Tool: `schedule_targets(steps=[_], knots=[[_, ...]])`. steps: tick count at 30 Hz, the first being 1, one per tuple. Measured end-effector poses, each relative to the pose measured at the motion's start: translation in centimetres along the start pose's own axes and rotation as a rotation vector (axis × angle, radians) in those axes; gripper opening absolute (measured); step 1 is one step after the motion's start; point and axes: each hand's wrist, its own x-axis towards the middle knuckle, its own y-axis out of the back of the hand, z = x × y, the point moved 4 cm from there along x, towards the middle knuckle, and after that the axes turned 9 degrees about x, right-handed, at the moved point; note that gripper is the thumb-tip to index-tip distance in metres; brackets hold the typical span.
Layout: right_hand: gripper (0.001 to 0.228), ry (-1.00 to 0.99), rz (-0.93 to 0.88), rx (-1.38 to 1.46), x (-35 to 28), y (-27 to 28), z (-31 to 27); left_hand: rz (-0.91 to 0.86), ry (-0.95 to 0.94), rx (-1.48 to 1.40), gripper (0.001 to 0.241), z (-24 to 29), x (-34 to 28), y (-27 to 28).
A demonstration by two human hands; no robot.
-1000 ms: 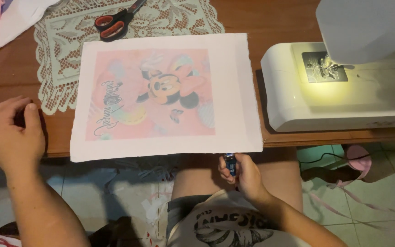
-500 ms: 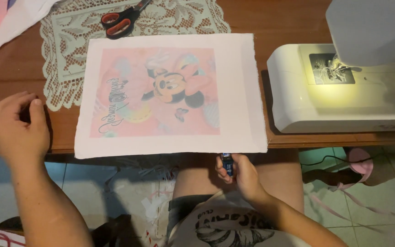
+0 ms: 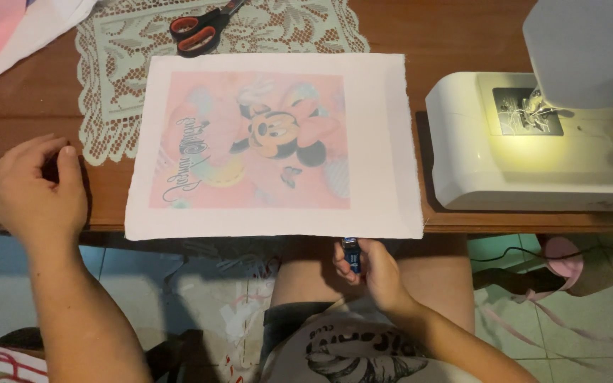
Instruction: Cutting out a printed Minnie Mouse design from fabric and sealing the edges with a lighter.
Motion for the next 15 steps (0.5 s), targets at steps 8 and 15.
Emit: schedule_targets(steps=[8, 15], knots=[[0.041, -0.001, -0.048, 0.063, 0.2, -0.7, 0.0, 0.018, 0.024, 0.025, 0.014, 0.4, 0.0, 0.3], [0.039, -0.039, -0.005, 0.006, 0.6, -0.8, 0.3, 0.025, 0.048, 0.001, 0.013, 0.8, 0.3, 0.6]])
